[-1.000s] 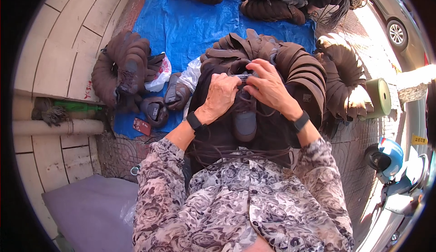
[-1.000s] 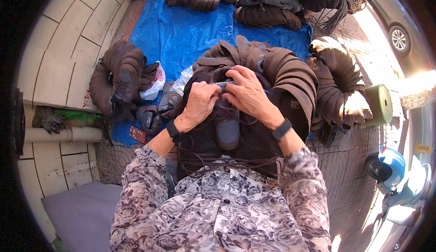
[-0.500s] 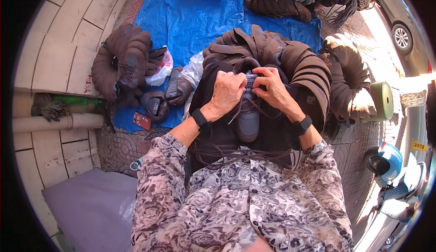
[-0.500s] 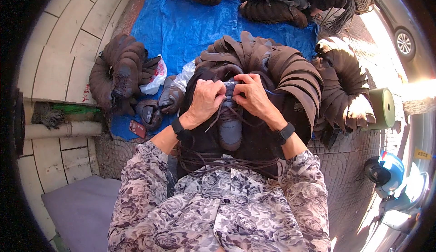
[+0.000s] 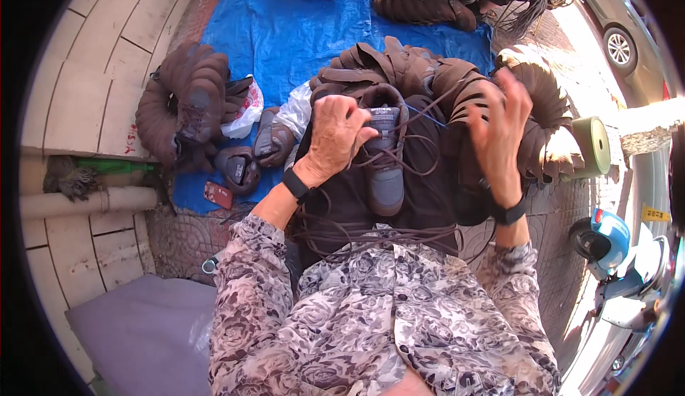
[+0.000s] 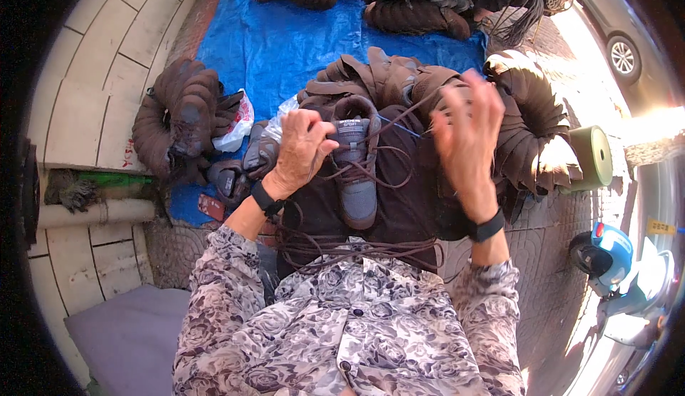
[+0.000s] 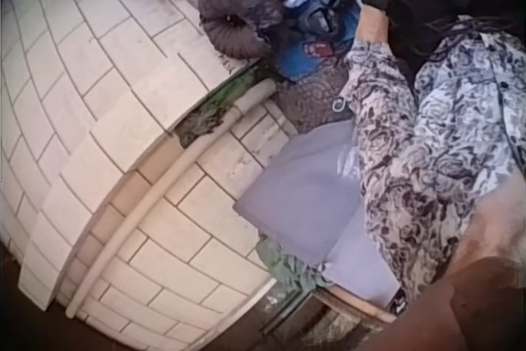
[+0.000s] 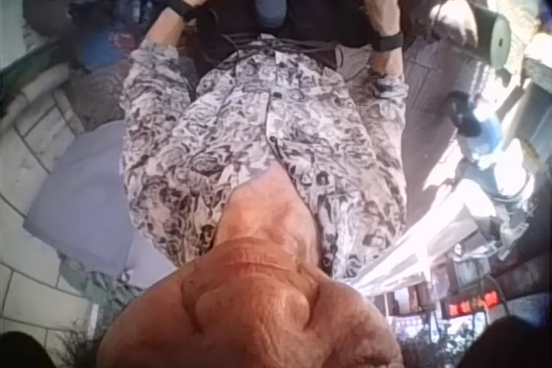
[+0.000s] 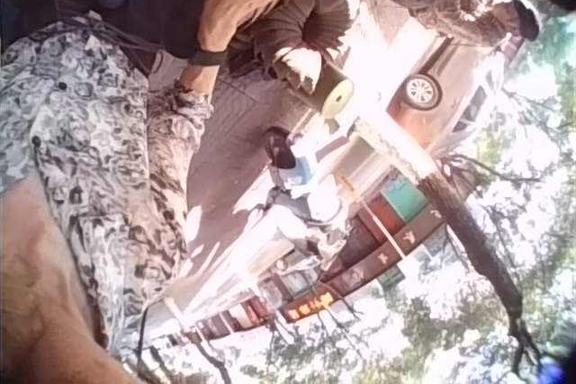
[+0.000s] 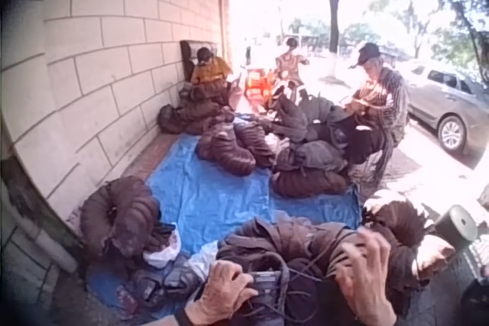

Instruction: Lacing a brown shoe while sitting in a shoe manufacturing environment.

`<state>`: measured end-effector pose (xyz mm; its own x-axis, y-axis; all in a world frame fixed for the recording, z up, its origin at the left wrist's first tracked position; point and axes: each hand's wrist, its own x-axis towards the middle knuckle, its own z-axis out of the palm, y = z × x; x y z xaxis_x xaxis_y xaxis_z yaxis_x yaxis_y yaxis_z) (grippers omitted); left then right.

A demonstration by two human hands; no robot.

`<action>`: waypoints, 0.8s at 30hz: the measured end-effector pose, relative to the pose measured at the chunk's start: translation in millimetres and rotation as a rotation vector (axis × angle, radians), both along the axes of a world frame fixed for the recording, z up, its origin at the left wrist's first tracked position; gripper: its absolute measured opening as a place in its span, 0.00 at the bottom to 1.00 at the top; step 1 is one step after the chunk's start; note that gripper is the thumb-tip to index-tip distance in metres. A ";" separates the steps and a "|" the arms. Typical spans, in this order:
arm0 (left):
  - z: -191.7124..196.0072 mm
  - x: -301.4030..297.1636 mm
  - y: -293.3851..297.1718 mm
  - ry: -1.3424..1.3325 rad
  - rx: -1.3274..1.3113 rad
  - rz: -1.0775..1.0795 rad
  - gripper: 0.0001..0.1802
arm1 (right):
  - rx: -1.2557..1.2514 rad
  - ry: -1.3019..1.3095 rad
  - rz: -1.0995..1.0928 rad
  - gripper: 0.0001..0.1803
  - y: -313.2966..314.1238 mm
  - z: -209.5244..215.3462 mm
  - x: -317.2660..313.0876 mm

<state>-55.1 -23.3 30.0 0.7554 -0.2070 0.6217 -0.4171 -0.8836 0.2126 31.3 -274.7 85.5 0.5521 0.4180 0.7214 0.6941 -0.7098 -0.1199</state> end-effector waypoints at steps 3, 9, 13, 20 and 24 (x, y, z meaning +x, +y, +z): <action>-5.7 -6.3 16.5 0.020 0.045 0.082 0.19 | -0.064 0.554 0.474 0.30 13.2 -24.6 -45.9; -23.0 -46.0 55.8 0.478 -1.125 0.251 0.25 | 0.223 1.338 0.639 0.37 12.4 -37.4 -66.5; -32.4 -49.6 63.4 0.491 -1.714 0.066 0.27 | 0.386 1.150 0.624 0.25 27.2 -61.9 -36.2; -37.2 -59.2 72.0 0.580 -1.892 -0.010 0.27 | 0.333 1.000 0.481 0.15 22.6 -75.1 -18.7; -36.7 -57.9 72.0 0.560 -1.923 0.011 0.28 | 0.224 0.750 0.405 0.12 26.8 -75.5 -18.4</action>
<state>-112.9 48.7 -6.7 0.9047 0.3234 -0.2774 0.0222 0.6145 0.7886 12.8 -247.9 10.0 0.7530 0.5767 0.3167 0.5701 -0.3316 -0.7517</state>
